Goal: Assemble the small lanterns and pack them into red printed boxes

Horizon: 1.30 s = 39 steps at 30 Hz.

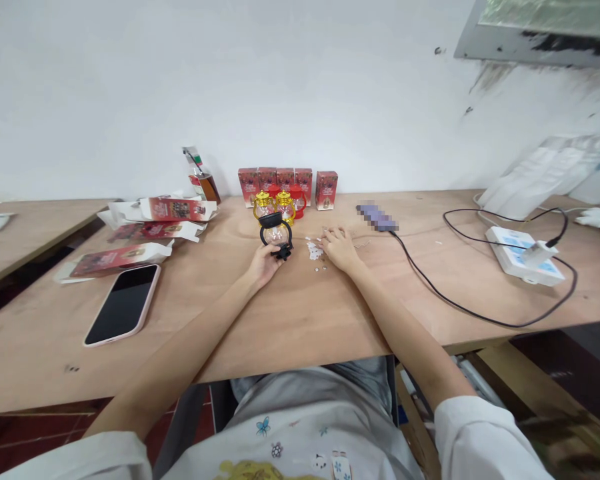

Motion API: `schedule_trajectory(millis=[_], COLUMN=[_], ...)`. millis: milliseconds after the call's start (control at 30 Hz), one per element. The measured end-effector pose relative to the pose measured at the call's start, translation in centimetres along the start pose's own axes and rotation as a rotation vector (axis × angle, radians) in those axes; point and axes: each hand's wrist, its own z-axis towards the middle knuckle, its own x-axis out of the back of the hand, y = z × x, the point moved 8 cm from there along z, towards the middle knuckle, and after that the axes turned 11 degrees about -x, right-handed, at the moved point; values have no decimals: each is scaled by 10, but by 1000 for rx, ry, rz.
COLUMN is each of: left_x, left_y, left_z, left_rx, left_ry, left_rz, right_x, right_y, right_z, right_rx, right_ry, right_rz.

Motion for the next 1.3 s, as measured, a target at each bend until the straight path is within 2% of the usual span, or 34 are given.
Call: schedule_trajectory(millis=[167,400,600,733,867,1033,1300], left_x=[-1,-2,0,-6,-15,-21,-28], left_y=[1,8,15,16,17,17,20], left_z=[0,-3,-3,-6,-10,-14,-19], left_rx=[-38,-267,-362,-364,-361,-363,-492], left_ry=[-11,6,19,-22,-57,-99,-247], left_rz=[35,285,437,481,483,480,626], right_x=[4,9,14,18,24,32,35], right_y=[1,9,11,7,-5,-16,-17], right_z=[-1,-1,-4,-7,-9,-12,-15], right_rx=[-43,-186,-267,-300,-258,-240,-321], right_ry=[15,35,64,90,87,77,55], right_rz=[21,122,303,424,501,775,1135])
